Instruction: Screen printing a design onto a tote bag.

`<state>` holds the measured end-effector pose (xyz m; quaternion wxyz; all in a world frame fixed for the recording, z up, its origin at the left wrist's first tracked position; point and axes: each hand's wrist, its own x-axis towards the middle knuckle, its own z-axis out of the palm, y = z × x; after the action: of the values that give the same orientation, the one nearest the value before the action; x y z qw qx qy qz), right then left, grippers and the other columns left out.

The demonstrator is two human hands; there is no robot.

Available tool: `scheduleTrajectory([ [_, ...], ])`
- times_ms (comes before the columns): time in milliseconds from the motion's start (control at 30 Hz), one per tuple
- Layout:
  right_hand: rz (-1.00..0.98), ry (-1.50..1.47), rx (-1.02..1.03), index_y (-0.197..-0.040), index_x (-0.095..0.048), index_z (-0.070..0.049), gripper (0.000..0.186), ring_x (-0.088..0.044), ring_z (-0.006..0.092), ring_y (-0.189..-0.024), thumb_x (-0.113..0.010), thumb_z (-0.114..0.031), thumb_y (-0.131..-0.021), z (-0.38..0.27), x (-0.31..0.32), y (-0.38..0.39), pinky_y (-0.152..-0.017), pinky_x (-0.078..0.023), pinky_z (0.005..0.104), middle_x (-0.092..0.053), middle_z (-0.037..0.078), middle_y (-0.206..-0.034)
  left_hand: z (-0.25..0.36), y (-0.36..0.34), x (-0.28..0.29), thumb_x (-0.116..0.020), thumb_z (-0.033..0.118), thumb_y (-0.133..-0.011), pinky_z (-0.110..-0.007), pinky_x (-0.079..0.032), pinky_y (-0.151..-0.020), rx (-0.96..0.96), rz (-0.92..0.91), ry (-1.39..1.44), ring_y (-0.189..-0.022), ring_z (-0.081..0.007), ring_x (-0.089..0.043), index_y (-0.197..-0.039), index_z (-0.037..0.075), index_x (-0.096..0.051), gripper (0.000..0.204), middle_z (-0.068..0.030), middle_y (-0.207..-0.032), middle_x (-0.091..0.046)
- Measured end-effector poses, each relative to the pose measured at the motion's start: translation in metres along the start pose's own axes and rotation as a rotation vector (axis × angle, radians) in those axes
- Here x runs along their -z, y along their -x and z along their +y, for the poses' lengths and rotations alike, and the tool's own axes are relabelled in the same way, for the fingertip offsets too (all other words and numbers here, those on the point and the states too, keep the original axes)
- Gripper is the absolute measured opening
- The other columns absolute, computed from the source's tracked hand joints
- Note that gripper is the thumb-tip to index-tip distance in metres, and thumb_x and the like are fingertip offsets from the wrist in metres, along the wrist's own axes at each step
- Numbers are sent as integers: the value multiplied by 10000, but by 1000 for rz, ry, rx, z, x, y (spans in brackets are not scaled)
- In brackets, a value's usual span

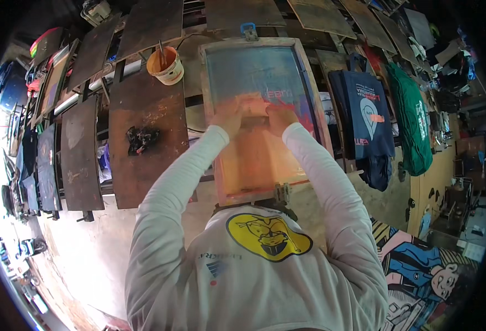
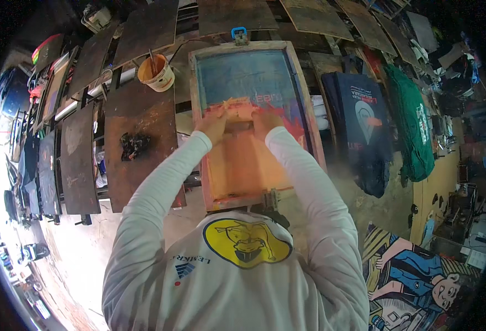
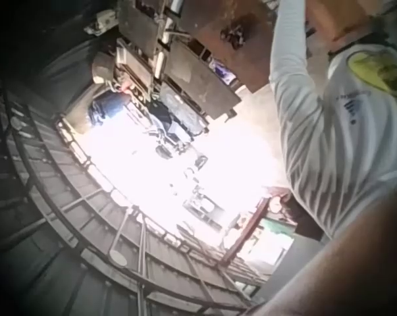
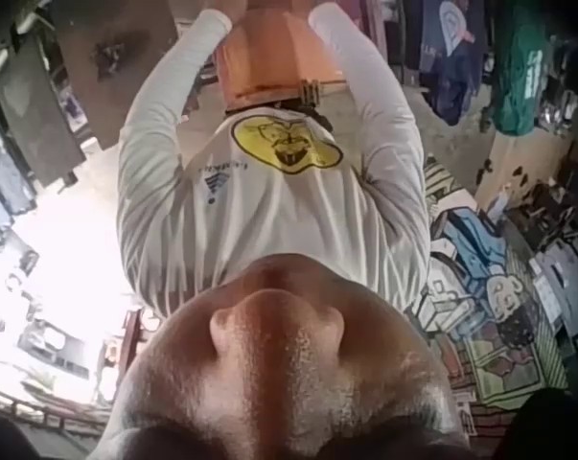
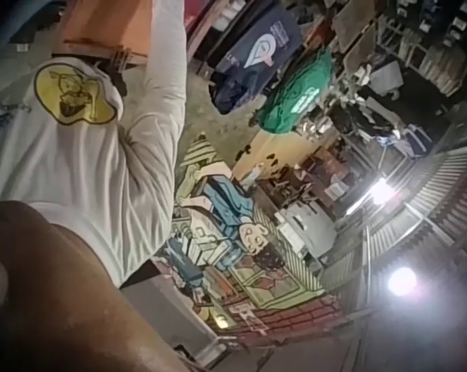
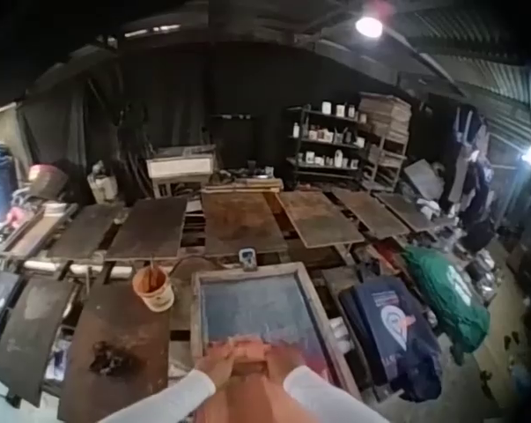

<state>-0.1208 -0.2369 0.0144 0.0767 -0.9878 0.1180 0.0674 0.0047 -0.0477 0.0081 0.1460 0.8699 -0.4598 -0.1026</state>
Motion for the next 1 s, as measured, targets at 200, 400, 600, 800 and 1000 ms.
scheduleTrajectory([
  [200, -7, -102, -58, -1064, -590, -104, 273, -685, 417, -796, -625, -215, -817, -36, -10, 74, -701, -546, 548, -693, 209, -819, 26, 65, -5, -656, 237, -846, -439, -570, -792, 95, -229, -125, -914, -332, -710, -1059, 49, -649, 285, -162, -979, -721],
  [400, -164, -136, 8, -990, -623, -87, 227, -683, 415, -815, -592, -196, -793, -37, 5, 75, -719, -540, 546, -690, 212, -831, 29, 90, 15, -743, 388, -788, -465, -575, -769, 84, -240, -10, -918, -361, -708, -1087, 29, -629, 481, -180, -929, -717],
  [600, -25, -58, -4, -944, -664, -78, 221, -678, 405, -909, -609, -257, -827, -14, 26, -29, -795, -535, 515, -702, 212, -940, -17, 2, 28, -709, 386, -835, -477, -543, -842, -29, 140, -203, -954, -341, -703, -1061, 66, -664, 394, -161, -1005, -725],
  [800, 48, -70, -90, -954, -678, -97, 196, -671, 420, -905, -655, -184, -780, -8, 15, -61, -805, -541, 506, -704, 208, -939, -25, -27, 32, -678, 386, -854, -464, -542, -851, 31, -24, -192, -984, -346, -696, -1033, 65, -671, 367, -165, -1003, -726],
  [1000, 80, -73, -19, -929, -660, -80, 197, -675, 429, -879, -627, -227, -801, -18, 4, -6, -783, -535, 527, -699, 224, -907, -2, 21, 21, -665, 342, -866, -452, -549, -844, -35, 38, -212, -995, -346, -694, -1195, 46, -593, 448, -168, -1052, -716],
])
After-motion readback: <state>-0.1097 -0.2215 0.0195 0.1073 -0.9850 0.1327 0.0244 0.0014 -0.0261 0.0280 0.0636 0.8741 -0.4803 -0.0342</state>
